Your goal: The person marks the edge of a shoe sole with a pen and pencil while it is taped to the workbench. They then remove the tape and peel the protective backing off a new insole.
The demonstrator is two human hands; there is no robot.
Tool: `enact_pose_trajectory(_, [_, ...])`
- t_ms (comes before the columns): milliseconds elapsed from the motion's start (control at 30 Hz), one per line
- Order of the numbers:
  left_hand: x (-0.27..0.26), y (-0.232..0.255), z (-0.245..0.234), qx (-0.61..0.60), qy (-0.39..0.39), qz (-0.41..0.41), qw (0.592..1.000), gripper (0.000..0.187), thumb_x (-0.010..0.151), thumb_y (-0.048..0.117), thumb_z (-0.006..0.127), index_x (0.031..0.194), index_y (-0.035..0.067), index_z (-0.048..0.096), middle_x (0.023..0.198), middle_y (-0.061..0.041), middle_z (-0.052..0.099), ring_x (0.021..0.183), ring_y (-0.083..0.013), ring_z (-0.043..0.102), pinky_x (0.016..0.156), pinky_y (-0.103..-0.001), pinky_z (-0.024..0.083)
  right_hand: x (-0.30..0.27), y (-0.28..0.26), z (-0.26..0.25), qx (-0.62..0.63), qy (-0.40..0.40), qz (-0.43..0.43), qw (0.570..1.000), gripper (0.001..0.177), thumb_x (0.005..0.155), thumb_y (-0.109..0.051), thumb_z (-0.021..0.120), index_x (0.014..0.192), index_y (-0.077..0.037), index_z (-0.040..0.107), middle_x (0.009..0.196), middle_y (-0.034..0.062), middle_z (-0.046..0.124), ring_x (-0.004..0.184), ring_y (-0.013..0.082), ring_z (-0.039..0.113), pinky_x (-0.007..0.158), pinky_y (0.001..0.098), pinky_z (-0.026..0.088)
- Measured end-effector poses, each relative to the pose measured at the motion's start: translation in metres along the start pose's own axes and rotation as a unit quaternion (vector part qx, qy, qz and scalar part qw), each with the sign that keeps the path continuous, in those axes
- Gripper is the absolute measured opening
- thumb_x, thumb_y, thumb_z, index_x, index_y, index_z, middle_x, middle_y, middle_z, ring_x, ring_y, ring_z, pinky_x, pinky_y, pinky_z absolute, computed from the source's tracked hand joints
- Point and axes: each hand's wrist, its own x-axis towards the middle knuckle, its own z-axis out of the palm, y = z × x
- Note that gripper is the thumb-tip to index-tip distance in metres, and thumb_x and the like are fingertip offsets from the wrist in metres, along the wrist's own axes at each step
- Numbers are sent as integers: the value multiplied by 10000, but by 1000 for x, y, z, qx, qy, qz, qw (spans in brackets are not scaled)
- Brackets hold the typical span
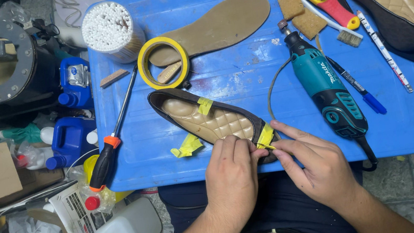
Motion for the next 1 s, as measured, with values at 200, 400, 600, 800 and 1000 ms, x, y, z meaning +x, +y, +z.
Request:
enact_pose_trajectory(200, [-3, -1, 2, -18, 58, 37, 997, 136, 924, 91, 741, 957, 22, 629, 944, -108, 613, 872, -294, 602, 747, -384, 500, -2, 4, 1, 39, -5, 22, 999, 94, 868, 22, 699, 957, 52, 705, 951, 201, 755, 1167, 336, 733, 740, 313, 586])
enact_pose_trajectory(400, [-10, 1, -2, -24, 64, 23, 997, 163, 923, 78, 750, 1036, 6, 657, 1009, -124, 632, 914, -291, 619, 763, -369, 519, -6, 10, 3, 46, 6, 14, 999, 95, 871, 25, 698, 962, 53, 697, 1023, 227, 751, 1174, 338, 726, 774, 307, 589])
enact_pose_trajectory(600, [-11, 3, 0, -16, 55, 35, 998, 198, 893, 39, 731, 1074, -2, 662, 1004, -112, 627, 918, -282, 624, 769, -369, 522, -7, 11, 4, 48, 11, 11, 999, 130, 832, 37, 729, 960, 39, 708, 999, 205, 757, 1164, 332, 729, 785, 310, 591])
enact_pose_trajectory(800, [-14, -1, 14, 25, 73, 40, 996, 125, 942, 64, 687, 1037, 4, 633, 986, -131, 605, 879, -300, 588, 750, -387, 487, -7, 13, 5, 44, 15, 0, 999, 135, 822, 48, 746, 953, 33, 714, 962, 182, 758, 1164, 333, 735, 799, 310, 593])
enact_pose_trajectory(1000, [-16, -4, 23, 36, 66, 35, 997, 103, 953, 59, 660, 1034, 4, 627, 983, -131, 592, 888, -298, 569, 757, -391, 473, -7, 13, 5, 49, 17, 0, 999, 151, 791, 55, 743, 933, 48, 694, 1141, 292, 726, 1068, 296, 760, 765, 296, 598])
